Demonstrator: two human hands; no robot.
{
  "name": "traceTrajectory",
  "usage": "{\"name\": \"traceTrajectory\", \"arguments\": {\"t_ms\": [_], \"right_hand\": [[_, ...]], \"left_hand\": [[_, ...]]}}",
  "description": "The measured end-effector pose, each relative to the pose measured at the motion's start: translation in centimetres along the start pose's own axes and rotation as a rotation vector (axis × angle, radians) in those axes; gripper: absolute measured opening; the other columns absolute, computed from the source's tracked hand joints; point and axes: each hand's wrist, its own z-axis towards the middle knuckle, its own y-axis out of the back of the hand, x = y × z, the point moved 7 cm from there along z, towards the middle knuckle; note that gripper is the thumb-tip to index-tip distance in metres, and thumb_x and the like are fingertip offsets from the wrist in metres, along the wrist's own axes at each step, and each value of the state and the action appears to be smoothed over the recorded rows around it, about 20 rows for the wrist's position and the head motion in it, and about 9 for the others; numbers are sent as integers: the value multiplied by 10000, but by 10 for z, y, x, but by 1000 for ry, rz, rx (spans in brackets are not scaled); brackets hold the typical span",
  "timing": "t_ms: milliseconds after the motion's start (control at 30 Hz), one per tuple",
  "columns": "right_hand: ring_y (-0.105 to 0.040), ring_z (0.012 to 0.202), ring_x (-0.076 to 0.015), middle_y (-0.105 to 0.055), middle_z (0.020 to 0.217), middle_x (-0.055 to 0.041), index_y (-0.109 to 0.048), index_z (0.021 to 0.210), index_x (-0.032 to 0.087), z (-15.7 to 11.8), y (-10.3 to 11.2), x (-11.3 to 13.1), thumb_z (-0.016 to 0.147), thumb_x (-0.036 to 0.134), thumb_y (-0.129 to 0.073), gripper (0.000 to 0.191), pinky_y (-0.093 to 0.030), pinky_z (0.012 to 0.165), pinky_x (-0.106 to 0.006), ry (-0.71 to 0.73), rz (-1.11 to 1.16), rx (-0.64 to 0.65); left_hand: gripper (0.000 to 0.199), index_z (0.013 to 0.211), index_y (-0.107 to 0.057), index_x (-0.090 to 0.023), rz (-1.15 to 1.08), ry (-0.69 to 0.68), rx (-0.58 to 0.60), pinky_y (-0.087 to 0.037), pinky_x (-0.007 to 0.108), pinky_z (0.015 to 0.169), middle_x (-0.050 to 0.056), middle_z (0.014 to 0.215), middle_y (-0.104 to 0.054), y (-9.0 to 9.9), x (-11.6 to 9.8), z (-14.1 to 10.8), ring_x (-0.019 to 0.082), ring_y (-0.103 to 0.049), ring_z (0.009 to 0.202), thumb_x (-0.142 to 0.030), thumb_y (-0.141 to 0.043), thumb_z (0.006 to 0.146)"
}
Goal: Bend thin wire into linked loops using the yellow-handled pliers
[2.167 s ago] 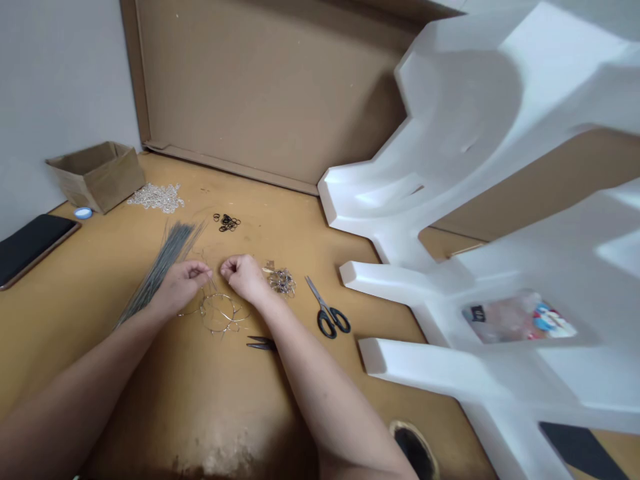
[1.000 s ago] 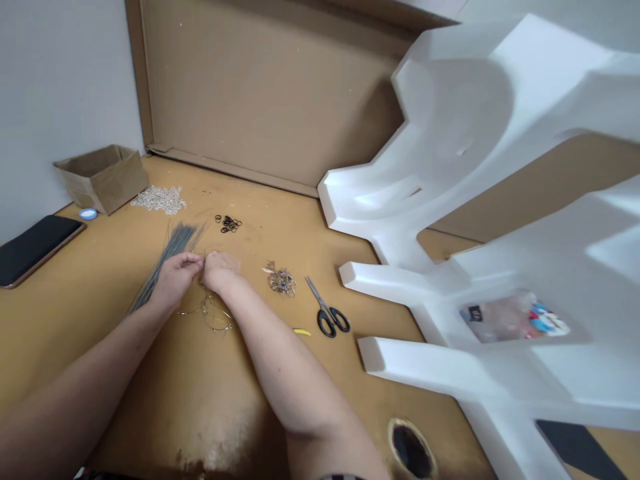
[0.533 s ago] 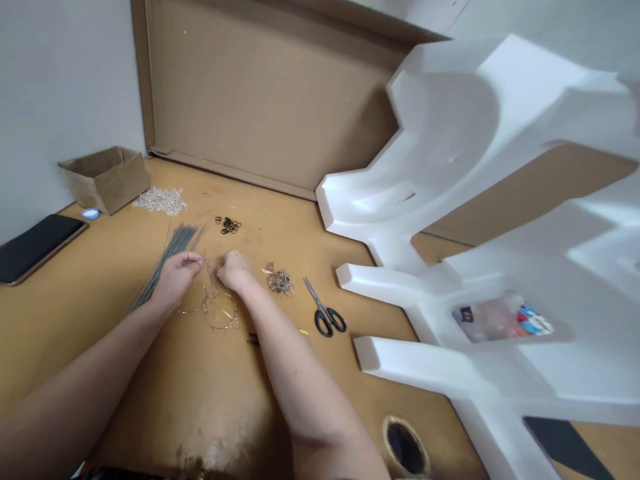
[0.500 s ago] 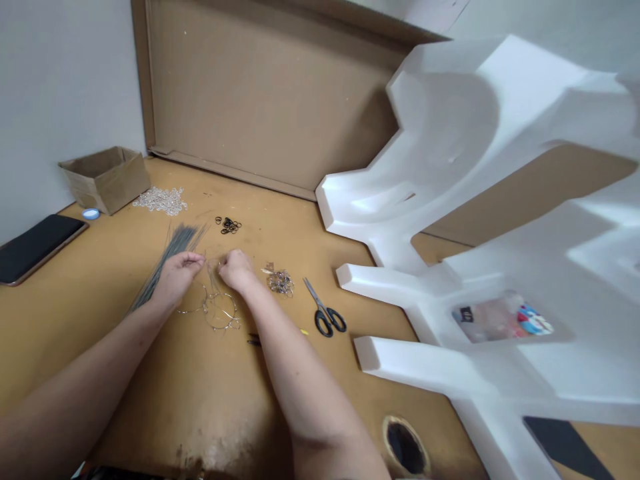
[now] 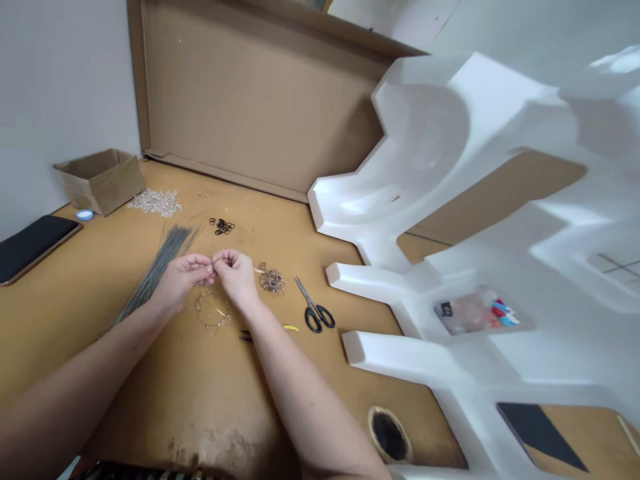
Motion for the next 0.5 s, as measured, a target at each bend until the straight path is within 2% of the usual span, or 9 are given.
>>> {"name": "traceTrajectory", "arguments": {"t_ms": [167,333,400,500], "right_hand": [[-410,486,-81,-468,543,43,-481,611,180,-17,28,7,674,306,-490,141,-343,498,-218,1,-136,20],[-413,484,-93,-494,506,36,-524,534,172,-55,58,0,583,139,-553,66,-313,500,-229,-36,-349,185],[-450,537,-109,-536,600,14,-541,587,181,-72,70,-10,604,103,-524,81,-333,528,-236,-77,-692,253],[-518,679,-153,-587,732,-32,-558,676,184,-93,83,-18,639,56,-467,162,-371,599,-256,-81,-942,283]], "left_hand": [[86,565,-567,-128,42,45,46,-377,208,470,-12,443,-584,-11,-7,-3,69,-487,396,-138,-638,518],[50,575,-565,-128,79,77,45,-364,204,461,-11,441,-574,-18,-17,-1,64,-474,392,-101,-606,572],[53,579,-564,-129,72,77,29,-363,205,464,-11,442,-570,-17,-20,2,64,-471,393,-95,-605,579],[52,585,-565,-130,33,75,7,-360,205,466,-9,450,-569,-14,-16,6,65,-472,399,-107,-611,578]]}}
